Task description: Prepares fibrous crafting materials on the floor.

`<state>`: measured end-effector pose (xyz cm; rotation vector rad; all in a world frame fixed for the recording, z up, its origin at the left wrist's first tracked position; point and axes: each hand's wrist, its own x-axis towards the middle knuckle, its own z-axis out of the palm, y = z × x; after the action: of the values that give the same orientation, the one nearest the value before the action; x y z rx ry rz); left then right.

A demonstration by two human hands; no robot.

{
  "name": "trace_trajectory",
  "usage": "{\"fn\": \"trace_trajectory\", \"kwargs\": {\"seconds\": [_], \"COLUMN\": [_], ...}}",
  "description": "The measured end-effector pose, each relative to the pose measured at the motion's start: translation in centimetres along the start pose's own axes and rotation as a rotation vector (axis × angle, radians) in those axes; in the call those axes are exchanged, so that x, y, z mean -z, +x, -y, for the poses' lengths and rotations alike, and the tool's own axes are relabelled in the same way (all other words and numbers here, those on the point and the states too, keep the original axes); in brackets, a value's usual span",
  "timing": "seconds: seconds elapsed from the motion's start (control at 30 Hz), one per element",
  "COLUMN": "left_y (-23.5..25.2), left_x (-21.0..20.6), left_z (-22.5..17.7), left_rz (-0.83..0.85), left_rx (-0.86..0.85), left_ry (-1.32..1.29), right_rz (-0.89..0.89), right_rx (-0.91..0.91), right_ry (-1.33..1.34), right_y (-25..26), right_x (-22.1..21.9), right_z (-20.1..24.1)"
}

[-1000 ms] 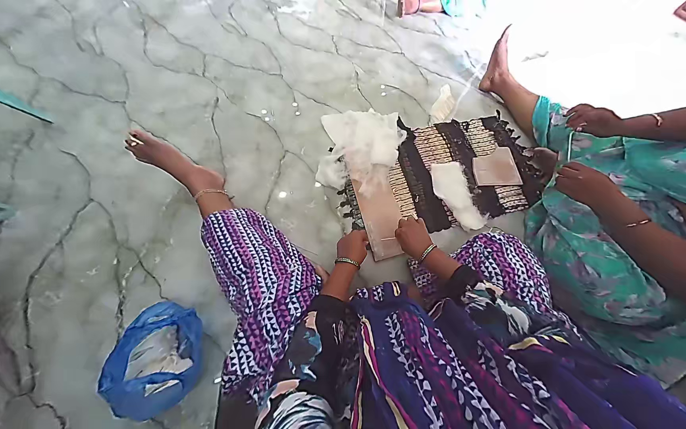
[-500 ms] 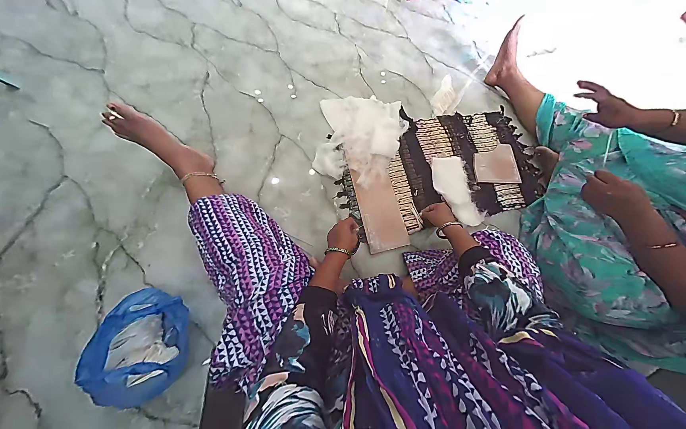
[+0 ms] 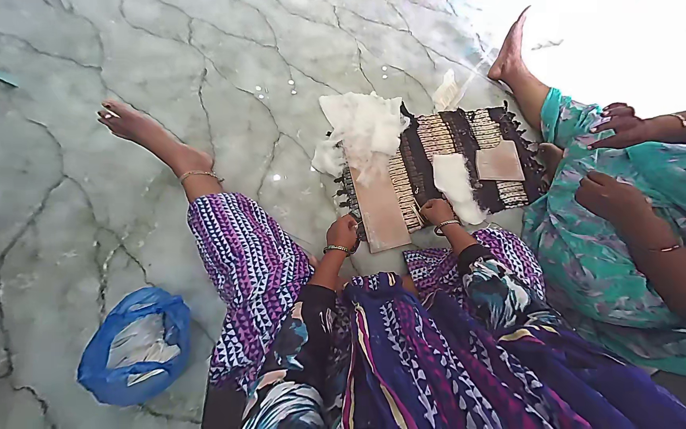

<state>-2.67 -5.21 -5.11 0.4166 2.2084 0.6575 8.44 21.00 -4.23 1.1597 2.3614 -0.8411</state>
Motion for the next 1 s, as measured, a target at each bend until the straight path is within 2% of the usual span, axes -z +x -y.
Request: {"fn": "trace_trajectory", "kwargs": {"seconds": [0.17, 0.37, 0.47, 0.63, 0.73, 0.83, 1.0], "left_y": [0.2, 0.4, 1.1, 1.2, 0.8, 0.6, 1.4], "left_x": [-0.2, -0.4, -0.7, -1.2, -1.0, -0.4, -0.1], "left_z": [0.0, 0.7, 1.0, 0.7, 0.8, 0.7, 0.9], "left_rz": [-0.002, -0.063, -0.083, -0.106, -0.154, -0.191, -0.255], "left_rx": [-0.009, -0.008, -0.023, 0.026, 0.049, 0.074, 0.053], "left_ry": [-0.007, -0.12, -0.238, -0.524, -0.67, -0.728, -0.635], "right_rz": [0.078, 0.052, -0.085, -0.085, -0.111, -0.108, -0.121], "right_rx": [-0.021, 0.002, 0.124, 0.462, 0.585, 0.611, 0.58], "right_ry": [-0.06, -0.103, -0.122, -0.241, -0.284, -0.322, -0.366], "right_y": [-0.7, -0.9, -1.4, 0.7, 1.8, 3.1, 4.0], "right_x": [-0.2, -0.1, -0.3, -3.0, -4.4, -5.3, -6.7], "right_z": [0.0, 0.7, 2.7, 6.8, 9.8, 12.2, 13.2]}}
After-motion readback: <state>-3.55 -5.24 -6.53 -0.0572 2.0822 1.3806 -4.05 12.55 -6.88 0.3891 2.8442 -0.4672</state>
